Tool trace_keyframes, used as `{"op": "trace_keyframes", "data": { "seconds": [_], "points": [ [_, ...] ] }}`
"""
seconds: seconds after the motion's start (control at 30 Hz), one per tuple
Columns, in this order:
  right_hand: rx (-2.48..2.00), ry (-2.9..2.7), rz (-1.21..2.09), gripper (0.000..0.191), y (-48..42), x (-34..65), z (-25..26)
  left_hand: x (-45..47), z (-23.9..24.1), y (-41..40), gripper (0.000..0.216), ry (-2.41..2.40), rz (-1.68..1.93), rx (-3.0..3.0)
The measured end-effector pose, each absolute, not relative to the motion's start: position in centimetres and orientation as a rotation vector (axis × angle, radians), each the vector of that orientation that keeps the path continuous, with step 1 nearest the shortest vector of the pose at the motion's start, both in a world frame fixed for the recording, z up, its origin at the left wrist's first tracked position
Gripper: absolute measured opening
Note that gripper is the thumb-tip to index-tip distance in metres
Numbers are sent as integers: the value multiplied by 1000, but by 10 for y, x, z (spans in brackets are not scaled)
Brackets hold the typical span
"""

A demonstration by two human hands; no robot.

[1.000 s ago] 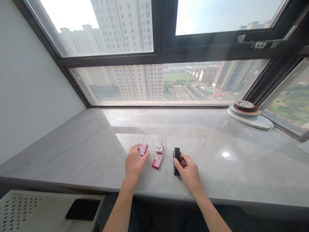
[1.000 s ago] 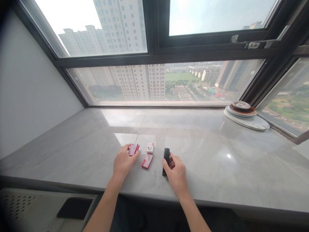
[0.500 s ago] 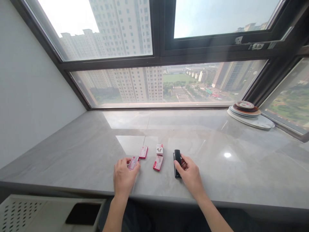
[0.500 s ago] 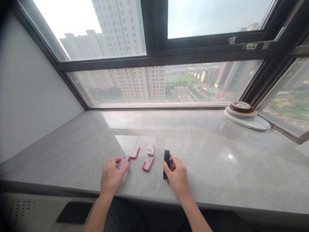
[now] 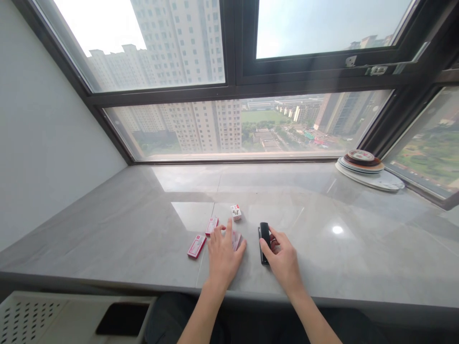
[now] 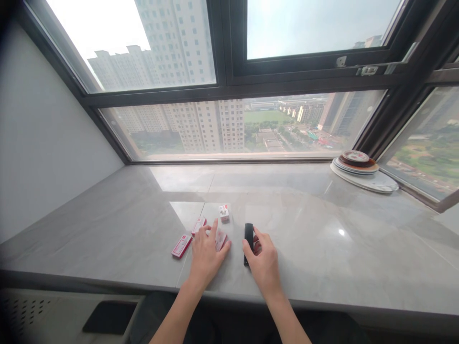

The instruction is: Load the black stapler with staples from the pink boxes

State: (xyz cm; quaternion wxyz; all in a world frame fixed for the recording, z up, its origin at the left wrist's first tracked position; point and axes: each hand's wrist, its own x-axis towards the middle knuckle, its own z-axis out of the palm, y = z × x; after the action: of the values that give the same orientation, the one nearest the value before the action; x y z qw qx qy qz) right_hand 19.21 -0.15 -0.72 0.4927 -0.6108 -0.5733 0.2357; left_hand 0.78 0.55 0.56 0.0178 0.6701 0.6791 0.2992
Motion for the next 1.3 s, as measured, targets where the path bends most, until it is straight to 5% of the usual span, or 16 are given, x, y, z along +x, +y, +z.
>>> {"op": "trace_keyframes", "data": {
  "seconds": [0.2, 0.43, 0.7, 1.03, 1.3],
  "points": [
    [-1454, -1567, 439, 38, 0, 214, 7, 2, 6, -10, 26, 1824, 849, 2166],
    [-1259, -1809, 667, 42, 21, 198, 29, 4, 14, -17, 56, 1543, 752, 2276],
    [-1406, -1748, 554, 21, 33, 136, 24, -16, 16, -20, 57, 1431, 747, 2309],
    [-934, -513, 1318, 33, 43, 207, 11, -27, 7, -17, 61, 1520, 715, 2284],
    [-1422, -837, 1318, 34, -1, 258, -1, -25, 14, -20, 33, 1533, 763, 2198]
  ]
}}
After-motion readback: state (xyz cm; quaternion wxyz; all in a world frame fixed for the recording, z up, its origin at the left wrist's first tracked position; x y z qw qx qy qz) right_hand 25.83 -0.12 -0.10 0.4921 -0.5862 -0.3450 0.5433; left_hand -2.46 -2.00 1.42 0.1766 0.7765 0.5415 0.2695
